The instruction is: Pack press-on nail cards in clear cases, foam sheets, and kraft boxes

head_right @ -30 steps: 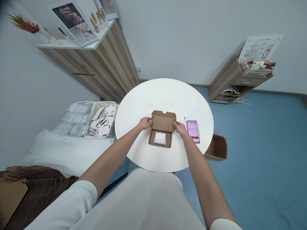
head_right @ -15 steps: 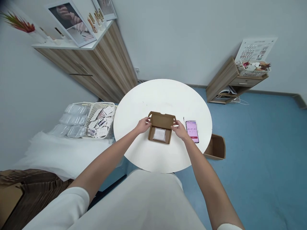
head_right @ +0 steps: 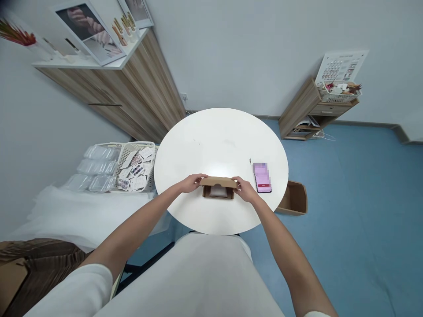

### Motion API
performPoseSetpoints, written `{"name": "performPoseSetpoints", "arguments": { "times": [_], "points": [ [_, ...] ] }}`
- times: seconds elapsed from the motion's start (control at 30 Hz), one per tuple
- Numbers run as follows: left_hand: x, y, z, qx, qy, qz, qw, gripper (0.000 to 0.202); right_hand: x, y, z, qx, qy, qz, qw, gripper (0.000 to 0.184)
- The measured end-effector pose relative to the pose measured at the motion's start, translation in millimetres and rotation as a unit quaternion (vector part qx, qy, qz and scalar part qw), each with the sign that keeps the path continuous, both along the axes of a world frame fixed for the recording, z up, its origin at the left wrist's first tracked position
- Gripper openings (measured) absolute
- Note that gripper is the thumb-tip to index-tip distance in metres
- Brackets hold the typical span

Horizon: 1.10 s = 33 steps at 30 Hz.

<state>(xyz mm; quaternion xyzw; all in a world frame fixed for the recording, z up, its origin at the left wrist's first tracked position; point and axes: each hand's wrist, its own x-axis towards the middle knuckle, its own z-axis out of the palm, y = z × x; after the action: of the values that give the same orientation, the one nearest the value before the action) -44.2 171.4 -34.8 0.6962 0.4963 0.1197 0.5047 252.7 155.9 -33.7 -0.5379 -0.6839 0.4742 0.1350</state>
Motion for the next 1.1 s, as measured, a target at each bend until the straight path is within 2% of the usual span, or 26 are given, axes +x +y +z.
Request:
{"name": "performPoseSetpoints", "arguments": {
  "times": [0.1, 0.17, 0.23, 0.3, 0.37, 0.47, 0.53, 0.67, 0.8, 0.87, 0.97, 1.1],
  "points": [
    [-3, -7, -3.7, -0.104, -0.033, 0.016, 0.994, 0.046, 7, -9, -4.9, -0.022, 0.007, 0.014, 1.0, 0.045],
    [-3, -14, -4.4, -0.177, -0.051, 0.048, 0.982, 0.044, 10, -16, -8.9, -0.051, 0.037, 0.009, 0.998, 0.046],
    [1, -25, -4.9, -0.21, -0.058, 0.088, 0.972, 0.043, 8, -24, -12.3, -0.092, 0.076, -0.014, 0.993, 0.045],
    [7, -37, -7.4, -0.192, -0.05, 0.136, 0.971, 0.049, 3, -32, -14.7, -0.127, 0.09, -0.068, 0.985, 0.043],
    [15, -49, -13.1, -0.151, -0.019, 0.194, 0.969, 0.062, -4, -41, -17.0, -0.13, 0.062, -0.137, 0.98, 0.045],
    [25, -63, -25.9, -0.126, 0.03, 0.24, 0.962, 0.066, -16, -52, -22.8, -0.113, -0.012, -0.203, 0.972, 0.065],
    [30, -69, -34.6, -0.114, 0.059, 0.255, 0.959, 0.063, -22, -56, -28.9, -0.121, -0.04, -0.221, 0.967, 0.07],
    [36, -72, -45.8, -0.089, 0.114, 0.274, 0.951, 0.056, -26, -56, -42.0, -0.148, -0.054, -0.238, 0.958, 0.056],
    [43, -71, -45.5, -0.073, 0.151, 0.284, 0.944, 0.049, -27, -54, -49.3, -0.157, -0.072, -0.235, 0.957, 0.049],
    [46, -72, -42.5, -0.05, 0.165, 0.289, 0.942, 0.045, -27, -55, -49.8, -0.139, -0.076, -0.245, 0.957, 0.05],
    [47, -78, -37.4, 0.005, 0.169, 0.288, 0.942, 0.038, -28, -62, -47.4, -0.074, -0.056, -0.267, 0.959, 0.05],
    [43, -87, -32.3, 0.038, 0.139, 0.249, 0.958, 0.039, -29, -74, -42.0, -0.035, -0.02, -0.225, 0.973, 0.048]
  ]
}}
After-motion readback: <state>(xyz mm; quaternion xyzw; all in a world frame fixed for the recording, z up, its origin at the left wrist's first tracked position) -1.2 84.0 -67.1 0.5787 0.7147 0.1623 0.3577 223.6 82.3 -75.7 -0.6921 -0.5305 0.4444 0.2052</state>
